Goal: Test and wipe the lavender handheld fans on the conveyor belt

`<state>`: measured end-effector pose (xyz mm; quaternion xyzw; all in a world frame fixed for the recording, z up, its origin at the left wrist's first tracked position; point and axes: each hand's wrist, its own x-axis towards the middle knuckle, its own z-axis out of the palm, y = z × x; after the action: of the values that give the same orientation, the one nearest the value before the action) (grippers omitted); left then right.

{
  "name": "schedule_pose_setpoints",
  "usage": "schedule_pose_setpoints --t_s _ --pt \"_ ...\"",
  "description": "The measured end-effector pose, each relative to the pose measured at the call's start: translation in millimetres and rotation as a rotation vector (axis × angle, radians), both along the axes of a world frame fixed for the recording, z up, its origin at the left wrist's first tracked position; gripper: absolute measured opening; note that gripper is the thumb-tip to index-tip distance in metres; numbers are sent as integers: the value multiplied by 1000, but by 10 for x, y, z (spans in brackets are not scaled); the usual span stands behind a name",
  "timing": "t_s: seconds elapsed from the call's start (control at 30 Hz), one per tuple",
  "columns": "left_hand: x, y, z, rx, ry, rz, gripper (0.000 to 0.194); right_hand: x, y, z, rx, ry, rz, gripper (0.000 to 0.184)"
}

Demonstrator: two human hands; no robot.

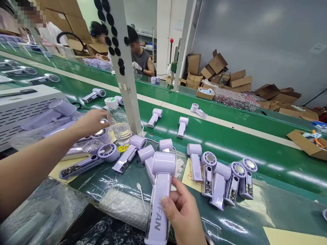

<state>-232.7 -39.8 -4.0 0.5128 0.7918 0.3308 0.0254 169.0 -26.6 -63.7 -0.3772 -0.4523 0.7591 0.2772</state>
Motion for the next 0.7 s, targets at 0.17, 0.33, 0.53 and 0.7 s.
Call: schedule_pose_setpoints --t_s 0.17,0.33,0.53,0.7 --pt "928 -478 333 370 -81 -44 19 -92 -69 38 28 -14 -55 87" --pt "1809 -422 143 270 -244 -486 11 -155 -143 -102 149 -52 -37 83" --pt "1917 -195 -248 224 -815 -423 15 -150 -206 -188 162 -81 -36 87" --pt "1989 -270 -444 54 -1495 -567 52 -170 -206 -139 81 -67 81 84"
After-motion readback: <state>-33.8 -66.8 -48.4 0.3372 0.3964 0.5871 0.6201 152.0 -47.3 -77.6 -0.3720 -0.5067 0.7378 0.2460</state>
